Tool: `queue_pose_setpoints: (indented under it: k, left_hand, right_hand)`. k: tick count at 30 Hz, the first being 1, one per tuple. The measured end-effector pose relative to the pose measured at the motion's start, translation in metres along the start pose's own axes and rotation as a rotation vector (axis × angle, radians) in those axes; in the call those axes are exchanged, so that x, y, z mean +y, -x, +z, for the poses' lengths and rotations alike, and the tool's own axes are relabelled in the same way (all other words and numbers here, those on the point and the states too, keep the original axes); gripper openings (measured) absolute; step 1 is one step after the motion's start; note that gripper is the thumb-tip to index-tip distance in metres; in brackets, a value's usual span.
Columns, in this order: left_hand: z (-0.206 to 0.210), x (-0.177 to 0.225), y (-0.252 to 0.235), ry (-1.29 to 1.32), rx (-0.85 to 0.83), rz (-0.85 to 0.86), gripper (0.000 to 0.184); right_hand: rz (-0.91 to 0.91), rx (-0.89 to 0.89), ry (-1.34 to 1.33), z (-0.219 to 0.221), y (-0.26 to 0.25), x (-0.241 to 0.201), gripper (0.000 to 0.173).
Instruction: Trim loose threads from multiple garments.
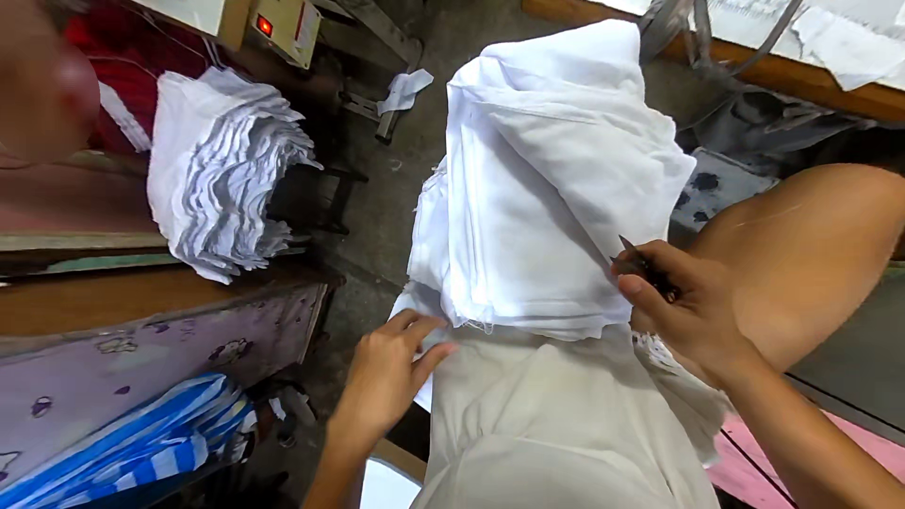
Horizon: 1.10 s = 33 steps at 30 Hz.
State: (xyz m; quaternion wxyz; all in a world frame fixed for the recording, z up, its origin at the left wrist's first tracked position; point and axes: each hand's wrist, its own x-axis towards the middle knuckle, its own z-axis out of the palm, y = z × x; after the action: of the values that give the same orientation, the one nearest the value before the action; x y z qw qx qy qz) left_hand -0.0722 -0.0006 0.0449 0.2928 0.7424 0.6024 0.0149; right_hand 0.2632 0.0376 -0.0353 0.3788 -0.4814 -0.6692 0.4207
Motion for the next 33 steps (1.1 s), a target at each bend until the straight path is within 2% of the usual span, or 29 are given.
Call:
queue_pose_setpoints:
  k: [2,3,6,8,10,18,23,28,33]
  left_hand:
    - [0.027,0.018,-0.009,0.163,0.304,0.066,0.041]
    - [0.040,0.027,-0.014,0.202,0.393,0.073,0.043]
    - [0.069,0.041,-0.028,0.200,0.506,0.064,0.036]
    - [0.078,0.042,-0.032,0.194,0.523,0.064,0.023]
    - [0.077,0.042,-0.031,0.169,0.513,0.083,0.017]
    - [0.053,0.038,-0.021,-0.031,0.418,0.184,0.019]
    - [0.046,0.025,-0.018,0.186,0.307,0.191,0.023]
    - [0.048,0.027,-0.019,0.333,0.358,0.187,0.021]
    - [0.050,0.029,-0.020,0.339,0.389,0.190,0.019]
  right_hand:
    - [-0.003,-0.005,-0.013,0.005,0.001,-0.003,0.041]
    - [-0.006,-0.007,-0.016,0.007,0.001,-0.004,0.040]
    - [-0.041,-0.017,-0.020,0.015,0.001,-0.009,0.041]
    - [-0.052,-0.041,-0.020,0.021,0.004,-0.014,0.042]
    - [-0.051,-0.082,0.005,0.025,0.006,-0.017,0.042]
    - [-0.163,-0.158,0.320,0.036,0.000,-0.033,0.045]
    - [-0.202,-0.221,0.471,0.044,0.005,-0.048,0.042]
    - [-0.192,-0.234,0.559,0.055,0.014,-0.056,0.042]
    - [-0.202,-0.168,0.562,0.064,0.016,-0.054,0.041]
